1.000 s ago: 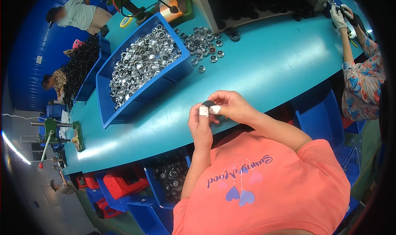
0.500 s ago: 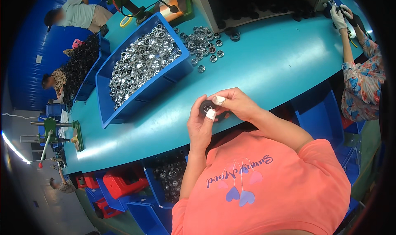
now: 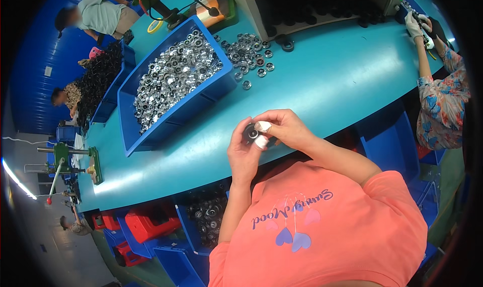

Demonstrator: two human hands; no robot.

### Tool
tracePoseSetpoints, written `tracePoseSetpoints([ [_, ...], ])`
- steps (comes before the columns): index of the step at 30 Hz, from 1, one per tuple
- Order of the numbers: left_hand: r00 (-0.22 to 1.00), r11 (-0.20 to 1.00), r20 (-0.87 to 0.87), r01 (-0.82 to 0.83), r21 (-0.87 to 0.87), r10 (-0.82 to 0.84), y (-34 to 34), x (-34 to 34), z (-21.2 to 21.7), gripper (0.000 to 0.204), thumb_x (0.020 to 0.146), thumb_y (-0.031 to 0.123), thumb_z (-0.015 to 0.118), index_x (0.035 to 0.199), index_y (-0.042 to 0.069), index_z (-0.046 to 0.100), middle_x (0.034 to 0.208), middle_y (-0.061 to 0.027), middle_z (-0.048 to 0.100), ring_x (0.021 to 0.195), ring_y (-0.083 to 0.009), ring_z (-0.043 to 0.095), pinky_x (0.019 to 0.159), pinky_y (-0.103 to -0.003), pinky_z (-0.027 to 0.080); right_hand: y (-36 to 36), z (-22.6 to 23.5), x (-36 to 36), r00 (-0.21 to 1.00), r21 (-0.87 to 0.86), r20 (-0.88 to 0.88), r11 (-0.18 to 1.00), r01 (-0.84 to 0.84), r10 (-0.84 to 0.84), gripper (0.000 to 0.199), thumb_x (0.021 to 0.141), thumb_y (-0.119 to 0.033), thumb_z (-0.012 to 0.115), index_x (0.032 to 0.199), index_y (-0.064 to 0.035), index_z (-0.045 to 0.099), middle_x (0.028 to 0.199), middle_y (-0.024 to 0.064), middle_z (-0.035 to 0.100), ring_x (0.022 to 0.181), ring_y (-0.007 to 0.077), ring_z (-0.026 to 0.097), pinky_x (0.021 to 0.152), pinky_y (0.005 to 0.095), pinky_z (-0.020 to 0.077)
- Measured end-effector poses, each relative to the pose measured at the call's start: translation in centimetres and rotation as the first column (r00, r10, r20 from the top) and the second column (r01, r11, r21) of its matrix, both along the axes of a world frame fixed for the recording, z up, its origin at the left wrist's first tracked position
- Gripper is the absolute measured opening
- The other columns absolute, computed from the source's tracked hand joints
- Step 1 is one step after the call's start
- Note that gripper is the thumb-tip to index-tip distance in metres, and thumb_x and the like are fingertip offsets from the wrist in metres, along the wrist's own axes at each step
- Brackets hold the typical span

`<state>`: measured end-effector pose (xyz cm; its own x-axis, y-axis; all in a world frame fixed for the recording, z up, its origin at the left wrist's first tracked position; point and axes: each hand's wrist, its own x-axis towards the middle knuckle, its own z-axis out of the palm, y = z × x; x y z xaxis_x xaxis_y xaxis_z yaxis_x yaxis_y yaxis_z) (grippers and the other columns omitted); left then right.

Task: Assembling small plastic components into metal rings or bearings at a factory workbench.

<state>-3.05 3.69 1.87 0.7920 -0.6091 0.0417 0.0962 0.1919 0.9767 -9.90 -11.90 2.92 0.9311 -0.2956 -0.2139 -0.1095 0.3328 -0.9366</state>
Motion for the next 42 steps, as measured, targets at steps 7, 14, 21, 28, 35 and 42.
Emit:
tracePoseSetpoints([
  [7,0.998,0.999,-0.061,0.014,0.035,-0.012,0.3,-0.3,0.3,0.061,0.086,0.003,0.082,0.141,0.002,0.057,0.116,-0.0080,0.067,0.100,-0.0158,0.068,0.072,-0.027,0.060,-0.4,-0.6,0.0,0.994,0.074,-0.057,0.993,-0.094,0.098,0.026,0.103,-0.032,0.068,0.113,-0.0093,0.075,0.089,-0.0013,0.073,0.074,0.0058,0.067,0.056,0.0218,0.0489],
  [14,0.781,0.886,0.620,-0.338,0.317,0.077,-0.2,-0.2,1.5,0.046,0.081,0.004,0.084,0.123,-0.001,0.065,0.102,-0.0083,0.069,0.083,-0.0150,0.067,0.071,-0.027,0.059,-0.1,-0.1,-0.1,0.995,0.035,-0.047,0.995,-0.090,0.092,0.027,0.103,-0.027,0.066,0.114,-0.0034,0.074,0.092,0.0014,0.073,0.081,0.0097,0.069,0.068,0.0275,0.0541],
  [21,0.695,0.807,0.719,-0.438,0.395,0.025,-0.6,-0.6,2.2,0.046,0.077,0.005,0.083,0.119,-0.001,0.064,0.093,-0.0106,0.066,0.076,-0.0215,0.068,0.065,-0.034,0.057,0.6,-1.9,-0.3,0.997,-0.121,0.060,0.992,-0.036,0.044,0.030,0.094,-0.021,0.075,0.117,-0.0023,0.074,0.101,0.0077,0.077,0.093,0.0162,0.072,0.085,0.0321,0.0587],
  [28,0.625,0.770,0.781,-0.507,0.388,0.018,-1.0,-1.1,2.3,0.041,0.074,0.004,0.084,0.111,0.001,0.068,0.087,-0.0057,0.064,0.068,-0.0156,0.059,0.060,-0.030,0.050,0.8,-1.6,-0.6,1.000,-0.168,0.016,0.986,-0.002,0.005,0.032,0.090,-0.021,0.071,0.114,-0.0007,0.074,0.098,0.0098,0.077,0.089,0.0162,0.072,0.082,0.0319,0.0576],
  [35,0.632,0.772,0.775,-0.499,0.393,0.013,-0.7,-1.3,2.2,0.042,0.074,0.005,0.085,0.112,0.001,0.069,0.087,-0.0058,0.064,0.069,-0.0159,0.059,0.060,-0.030,0.051,0.5,-1.5,-0.6,0.999,-0.207,0.028,0.978,-0.027,0.034,0.030,0.092,-0.027,0.070,0.108,-0.0018,0.075,0.094,0.0089,0.076,0.084,0.0152,0.069,0.077,0.0326,0.0558],
  [42,0.786,0.638,0.565,-0.306,0.707,-0.250,13.7,1.0,2.5,0.051,0.073,0.010,0.087,0.120,0.001,0.069,0.090,-0.0118,0.070,0.073,-0.0215,0.065,0.067,-0.033,0.053,-8.5,0.0,0.0,0.999,-0.639,0.040,0.769,0.012,0.017,0.026,0.094,-0.023,0.072,0.113,-0.0050,0.074,0.099,0.0067,0.074,0.089,0.0148,0.069,0.080,0.0341,0.0575],
])
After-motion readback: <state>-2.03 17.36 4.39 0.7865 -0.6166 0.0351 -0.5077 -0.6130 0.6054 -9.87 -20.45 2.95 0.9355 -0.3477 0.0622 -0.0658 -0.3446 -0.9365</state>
